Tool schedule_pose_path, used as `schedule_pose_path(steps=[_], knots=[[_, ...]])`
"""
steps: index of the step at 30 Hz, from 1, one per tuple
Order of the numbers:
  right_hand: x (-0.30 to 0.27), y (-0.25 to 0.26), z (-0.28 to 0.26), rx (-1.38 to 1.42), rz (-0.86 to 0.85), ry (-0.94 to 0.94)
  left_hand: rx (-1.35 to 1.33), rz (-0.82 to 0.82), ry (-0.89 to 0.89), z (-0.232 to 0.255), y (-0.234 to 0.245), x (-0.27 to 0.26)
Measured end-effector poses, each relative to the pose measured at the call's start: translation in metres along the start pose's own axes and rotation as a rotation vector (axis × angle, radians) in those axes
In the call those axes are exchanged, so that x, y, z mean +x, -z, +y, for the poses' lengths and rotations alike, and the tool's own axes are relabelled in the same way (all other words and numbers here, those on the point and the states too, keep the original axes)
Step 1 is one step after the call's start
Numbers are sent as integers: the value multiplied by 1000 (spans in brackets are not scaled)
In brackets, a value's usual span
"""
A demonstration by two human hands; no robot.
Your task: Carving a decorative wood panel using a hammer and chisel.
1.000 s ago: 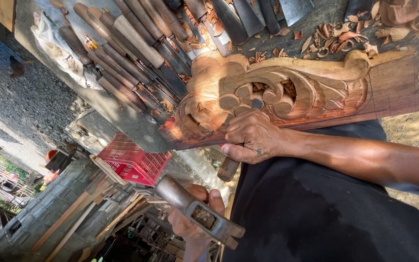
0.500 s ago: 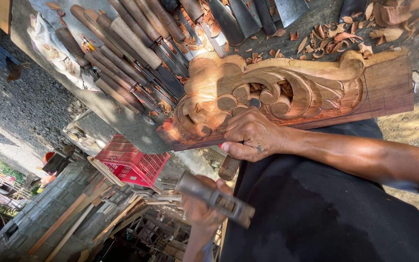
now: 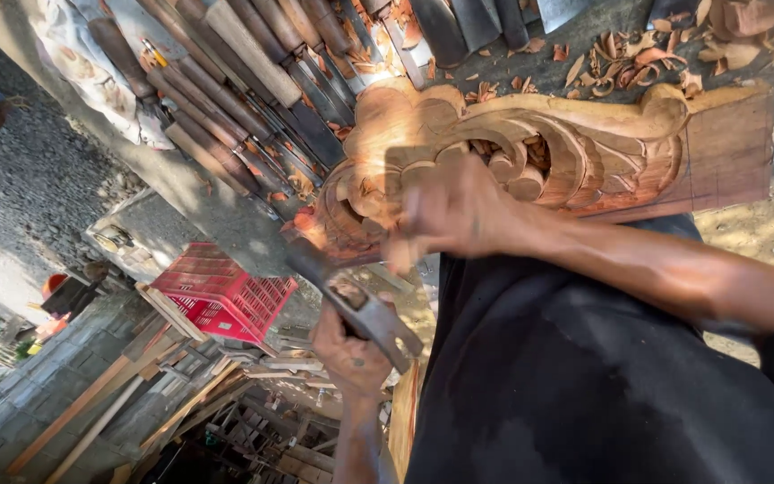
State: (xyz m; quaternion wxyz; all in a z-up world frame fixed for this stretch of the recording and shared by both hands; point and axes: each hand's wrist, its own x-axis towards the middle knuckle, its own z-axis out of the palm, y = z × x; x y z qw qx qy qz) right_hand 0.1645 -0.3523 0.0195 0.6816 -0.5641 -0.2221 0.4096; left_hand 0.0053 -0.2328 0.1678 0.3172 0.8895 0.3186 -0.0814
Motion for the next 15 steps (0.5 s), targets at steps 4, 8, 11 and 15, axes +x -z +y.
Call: schedule_pose_path(steps=[4,8,11,15], knots=[[-15,-10,-6,-402,-223,496,-288,64,184,-6,0,7],[-25,-4,-30,-671,-324,-175,-471,69,227,-60,-6,7],[-43,15,-27,-911,-342,-498,-288,94,321,-97,-20,0],[-64,34,13,-1124,-327,-441,128,75,409,-113,-27,11]])
